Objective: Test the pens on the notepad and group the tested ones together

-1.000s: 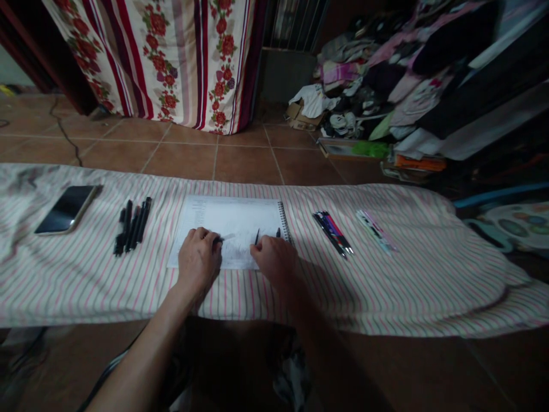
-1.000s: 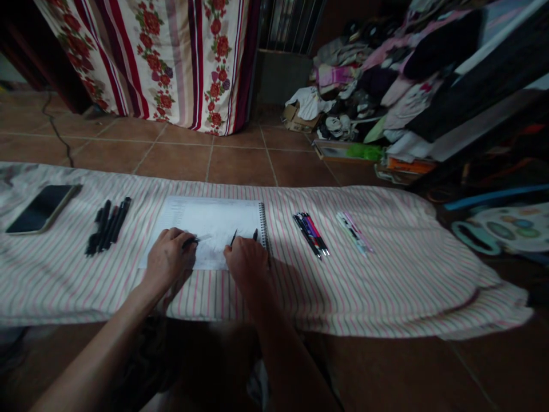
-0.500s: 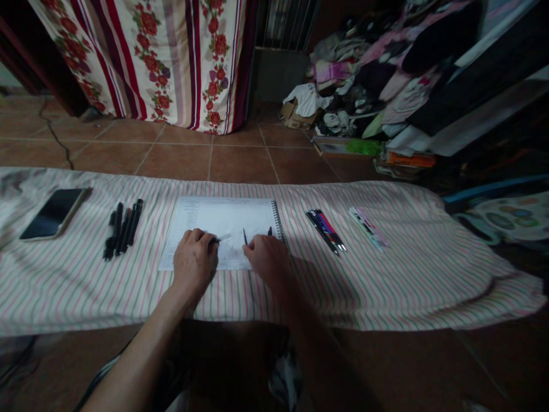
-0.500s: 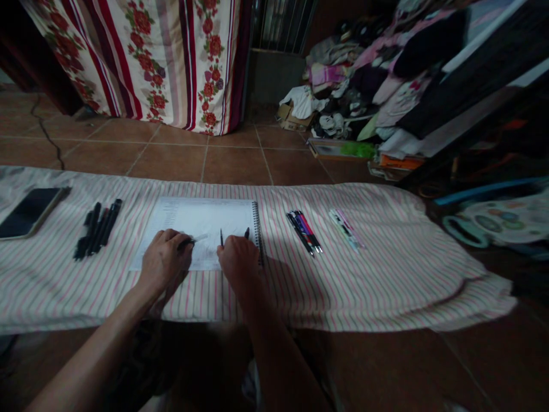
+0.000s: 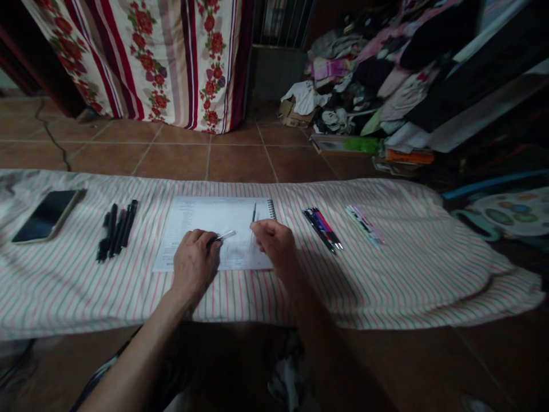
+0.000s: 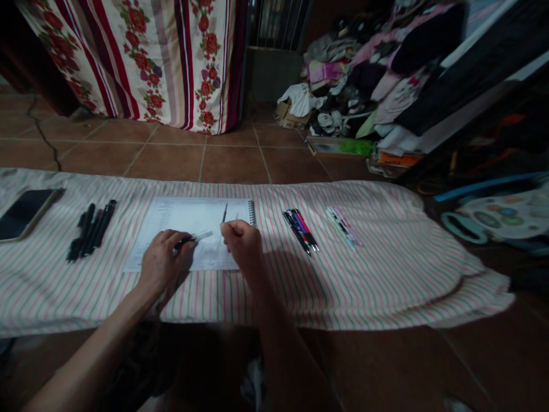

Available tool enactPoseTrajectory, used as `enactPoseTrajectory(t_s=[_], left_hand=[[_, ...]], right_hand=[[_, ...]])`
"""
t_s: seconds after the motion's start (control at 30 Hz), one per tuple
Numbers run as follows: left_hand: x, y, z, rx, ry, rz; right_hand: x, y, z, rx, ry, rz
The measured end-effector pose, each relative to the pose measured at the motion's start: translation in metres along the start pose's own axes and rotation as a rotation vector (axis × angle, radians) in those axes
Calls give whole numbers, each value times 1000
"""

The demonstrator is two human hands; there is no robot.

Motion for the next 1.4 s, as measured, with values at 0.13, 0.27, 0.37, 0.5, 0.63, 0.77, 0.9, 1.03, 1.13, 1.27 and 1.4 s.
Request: enactPoseTrajectory(t_s=[0.13,0.27,0.37,0.5,0.63,0.77,0.9,1.03,1.13,1.27,1.4], left_hand=[[2,0,-5,16,61,8],[3,1,-9,40,75,38],[4,3,-14,53,90,46],[4,8,-21,69,155,42],[4,11,-24,74,212,22],[4,11,-22,30,221,13],[3,9,-22,8,225,27],[1,9,-24,1,226,51],[1,9,-25,-10,213,58],[1,9,-24,-13,217,65],[2,10,-24,-9,243,55]], right_hand=[[-6,-6,-6,74,-235,-98],[-7,-9,-11,79,-325,-175],[-7,-10,-13,65,-313,-163],[-7,-10,-16,29,-266,-158],[-7,-10,-16,17,-251,-193],[-6,-9,-14,4,-217,-177],[-3,-7,-13,15,-238,-167],[-2,-6,-12,27,-265,-155],[-4,-5,-10,11,-245,-174],[-5,-4,-9,-6,-246,-179],[-2,-4,-10,-2,-248,-182]])
Point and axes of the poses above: each hand's wrist, its own y-axis away from the middle knuckle, its own x-axis out of the palm, z = x × y, the point moved 1 cm from there along -y, towards the middle knuckle, and after that the axes turned 6 degrees about -z, right-handed, at the moved point
